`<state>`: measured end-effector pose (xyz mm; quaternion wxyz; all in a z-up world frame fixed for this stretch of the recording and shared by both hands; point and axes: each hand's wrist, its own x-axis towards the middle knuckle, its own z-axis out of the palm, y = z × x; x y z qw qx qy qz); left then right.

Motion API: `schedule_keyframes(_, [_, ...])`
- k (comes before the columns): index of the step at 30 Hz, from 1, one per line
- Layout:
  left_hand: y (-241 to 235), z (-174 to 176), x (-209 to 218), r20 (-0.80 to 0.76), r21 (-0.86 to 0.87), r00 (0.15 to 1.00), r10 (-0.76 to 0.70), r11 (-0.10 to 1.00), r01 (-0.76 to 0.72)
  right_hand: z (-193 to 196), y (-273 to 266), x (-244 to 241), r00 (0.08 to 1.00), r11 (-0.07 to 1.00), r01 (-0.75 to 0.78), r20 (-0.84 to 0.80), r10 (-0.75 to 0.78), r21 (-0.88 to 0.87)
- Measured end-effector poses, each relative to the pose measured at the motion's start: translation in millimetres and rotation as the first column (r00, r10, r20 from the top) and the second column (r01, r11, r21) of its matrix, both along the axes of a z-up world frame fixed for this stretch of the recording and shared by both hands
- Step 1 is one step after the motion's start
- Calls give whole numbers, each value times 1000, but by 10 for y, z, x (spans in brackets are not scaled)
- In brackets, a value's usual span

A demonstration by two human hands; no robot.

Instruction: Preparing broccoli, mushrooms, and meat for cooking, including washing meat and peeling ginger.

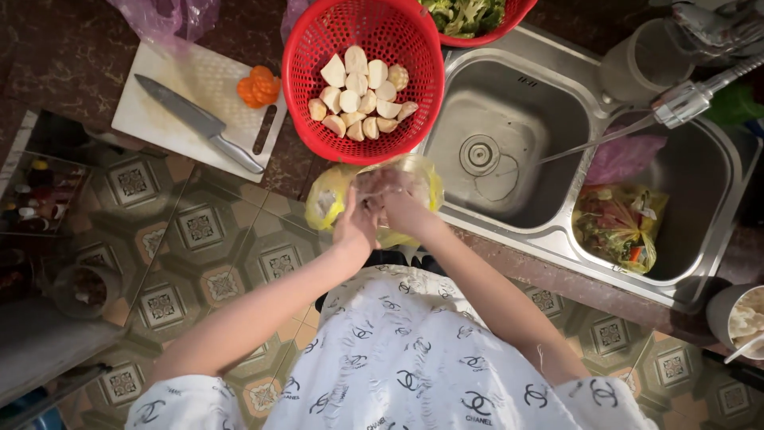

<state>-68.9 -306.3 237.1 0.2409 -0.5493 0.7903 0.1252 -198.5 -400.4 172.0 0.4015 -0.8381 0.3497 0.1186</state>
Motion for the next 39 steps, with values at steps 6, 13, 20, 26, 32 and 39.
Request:
schedule_keyframes(6, [122, 256, 102, 178, 185, 964, -197, 969, 164, -155, 190, 328, 986, 913, 64, -115, -120, -403])
schedule_keyframes(13, [165, -176, 142, 80, 64, 975, -205, 978, 200, -439, 384, 296, 927, 960, 117, -319, -197, -255])
schedule_keyframes(20, [208, -184, 142, 153, 28, 974, -166, 986, 164, -246, 173, 51, 997, 838, 80, 58, -58, -540])
schedule_keyframes(26, [124, 49, 139, 5, 82, 994, 107, 991, -107, 803, -22, -63, 977, 993, 12, 213, 13, -115])
schedule_keyframes(32, [154, -252, 158, -11, -259, 986, 168, 952, -165, 1468, -144, -421, 895, 989, -13, 443, -55, 149])
schedule_keyframes(39, [221, 95, 143, -173, -156, 965, 198, 962, -225, 1064, -584, -1415, 334, 521, 5, 490, -805, 854])
